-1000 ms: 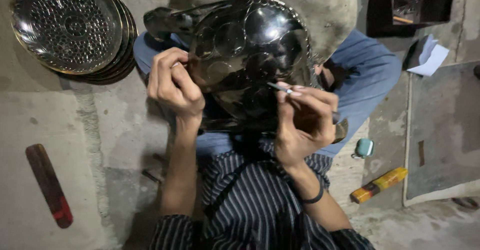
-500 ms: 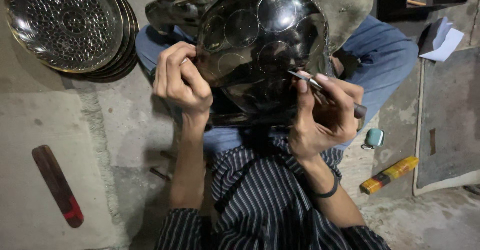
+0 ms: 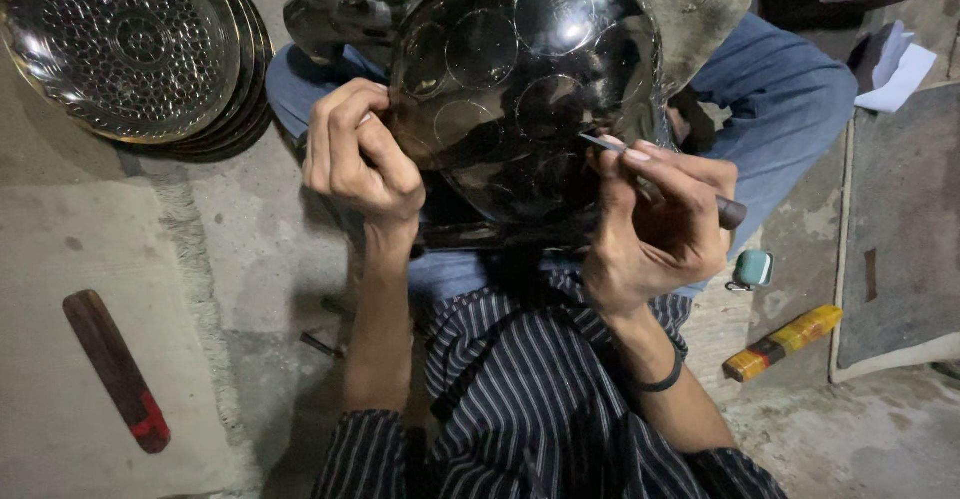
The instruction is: The person sits on the floor and uses a small metal engraving tool to carve circular patterns into a polished metal object. They hold the object steady with one hand and carefully trace lines with the tool in the other, rotating the object to access different areas.
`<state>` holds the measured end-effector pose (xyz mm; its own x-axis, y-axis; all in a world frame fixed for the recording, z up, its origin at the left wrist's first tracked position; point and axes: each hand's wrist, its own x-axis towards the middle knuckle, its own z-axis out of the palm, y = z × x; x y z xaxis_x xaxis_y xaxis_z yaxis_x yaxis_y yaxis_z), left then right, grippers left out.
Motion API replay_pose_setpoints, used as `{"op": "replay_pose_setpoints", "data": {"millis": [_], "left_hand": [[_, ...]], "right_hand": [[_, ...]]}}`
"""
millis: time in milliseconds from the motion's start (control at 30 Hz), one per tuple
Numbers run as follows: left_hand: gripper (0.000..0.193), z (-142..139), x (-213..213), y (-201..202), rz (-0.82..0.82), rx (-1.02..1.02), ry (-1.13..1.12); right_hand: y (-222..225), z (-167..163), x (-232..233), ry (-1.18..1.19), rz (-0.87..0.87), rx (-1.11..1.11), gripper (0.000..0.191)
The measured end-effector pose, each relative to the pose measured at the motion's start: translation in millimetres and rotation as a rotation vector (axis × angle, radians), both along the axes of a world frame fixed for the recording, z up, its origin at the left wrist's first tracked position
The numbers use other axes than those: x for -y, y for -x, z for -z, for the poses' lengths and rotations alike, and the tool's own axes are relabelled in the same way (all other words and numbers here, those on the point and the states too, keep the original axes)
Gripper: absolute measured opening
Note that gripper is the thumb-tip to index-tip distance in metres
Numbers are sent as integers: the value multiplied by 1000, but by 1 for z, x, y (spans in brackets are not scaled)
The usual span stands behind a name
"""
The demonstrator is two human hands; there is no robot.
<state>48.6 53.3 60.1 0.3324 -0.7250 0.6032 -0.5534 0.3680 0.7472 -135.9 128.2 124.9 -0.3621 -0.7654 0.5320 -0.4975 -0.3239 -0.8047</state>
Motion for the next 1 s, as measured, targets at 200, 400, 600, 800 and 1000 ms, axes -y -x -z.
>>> {"op": "replay_pose_setpoints", "data": {"millis": [200,400,600,800,1000], "left_hand": [[17,-1,0,0,-27,42,4],[16,-3,-3,-1,-9,46,-22],[15,-1,0,0,-17,37,17],[16,-1,-1,0,-21,29,0],[16,1,-2,-1,-5,31,13]], "right_hand": [[-2,2,-1,-2,17,51,16],[-5,-2,-3,-26,53,-39,19],[-3,-2,-2,7,13,-108,20],[0,6,-5,2,46,-43,18],[4,8,-4,-4,11,-27,16]]}}
